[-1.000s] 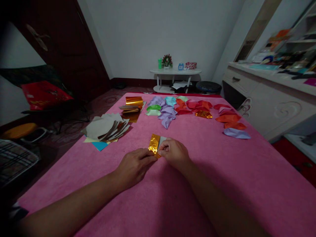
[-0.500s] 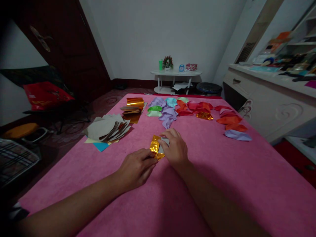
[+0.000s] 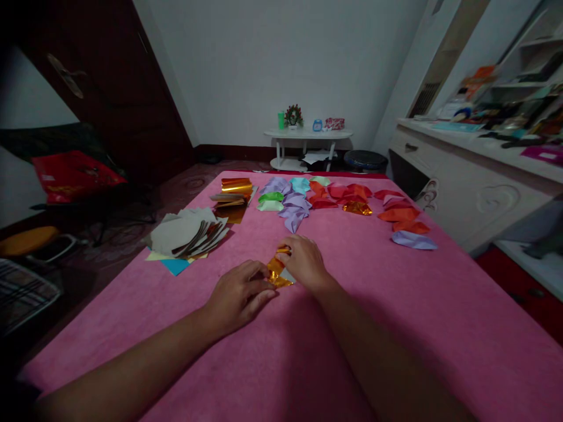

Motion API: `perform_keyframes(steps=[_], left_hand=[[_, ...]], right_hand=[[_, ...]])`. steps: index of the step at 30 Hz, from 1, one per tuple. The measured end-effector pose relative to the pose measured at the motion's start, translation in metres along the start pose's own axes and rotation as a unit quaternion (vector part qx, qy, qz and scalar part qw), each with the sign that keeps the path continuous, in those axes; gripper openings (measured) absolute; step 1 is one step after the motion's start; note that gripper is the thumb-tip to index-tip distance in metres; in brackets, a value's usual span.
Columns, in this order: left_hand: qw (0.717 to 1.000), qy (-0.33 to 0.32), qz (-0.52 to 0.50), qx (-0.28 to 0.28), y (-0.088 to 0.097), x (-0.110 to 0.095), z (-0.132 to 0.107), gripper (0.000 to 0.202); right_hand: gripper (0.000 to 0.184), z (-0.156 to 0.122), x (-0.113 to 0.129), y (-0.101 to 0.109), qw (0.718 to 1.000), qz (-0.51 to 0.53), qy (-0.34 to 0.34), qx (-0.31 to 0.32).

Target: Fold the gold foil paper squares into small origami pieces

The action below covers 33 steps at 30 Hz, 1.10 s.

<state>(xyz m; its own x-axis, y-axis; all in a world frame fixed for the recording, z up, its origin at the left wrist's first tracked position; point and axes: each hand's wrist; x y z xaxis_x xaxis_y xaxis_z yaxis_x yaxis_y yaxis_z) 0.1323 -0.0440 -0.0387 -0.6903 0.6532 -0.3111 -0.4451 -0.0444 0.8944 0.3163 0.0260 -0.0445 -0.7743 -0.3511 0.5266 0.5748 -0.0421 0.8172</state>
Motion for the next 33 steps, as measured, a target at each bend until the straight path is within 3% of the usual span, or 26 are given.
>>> perform_keyframes(steps=[4,8,13,15,22,27,33], left_hand=[[0.998,0.04,-0.049,-0.008,-0.002,0.003,0.006,0.027],[0.992,0.096,-0.078,-0.008,-0.009,0.006,0.015,0.017],[0.985,0.151,-0.079,0.0,-0.012,0.004,0.022,0.019],[0.983,0.168,-0.07,0.001,-0.01,0.003,0.023,0.025],[0.987,0.143,-0.051,0.05,-0.007,0.006,0.03,0.02],[0.988,0.121,-0.094,0.002,-0.015,0.009,0.027,0.021],[0.982,0.121,-0.142,-0.005,-0.02,0.003,0.024,0.02]], right_hand=[[0.006,-0.011,-0.01,0.018,0.999,-0.01,-0.045,0.01],[0.01,-0.025,-0.017,0.033,0.998,-0.01,-0.06,0.03],[0.005,-0.038,-0.02,0.033,0.996,0.017,-0.079,0.032],[0.014,-0.039,-0.021,0.03,0.997,0.028,-0.071,0.016],[0.006,-0.038,-0.024,0.03,0.997,0.046,-0.057,0.02],[0.007,-0.042,-0.02,0.037,0.99,0.108,-0.071,0.052],[0.015,-0.047,0.013,0.041,0.994,0.033,-0.033,0.094]])
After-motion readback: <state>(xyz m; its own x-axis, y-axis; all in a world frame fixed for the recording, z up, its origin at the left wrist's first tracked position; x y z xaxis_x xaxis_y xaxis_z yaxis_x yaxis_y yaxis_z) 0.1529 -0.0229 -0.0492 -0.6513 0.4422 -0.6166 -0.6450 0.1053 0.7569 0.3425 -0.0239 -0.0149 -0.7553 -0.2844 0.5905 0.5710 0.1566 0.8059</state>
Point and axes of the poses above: each hand's wrist, its own z-axis towards the middle knuckle, its own y-axis out of the back of the hand, x = y × z, and after that the axes turned 3 degrees about z, right-handed
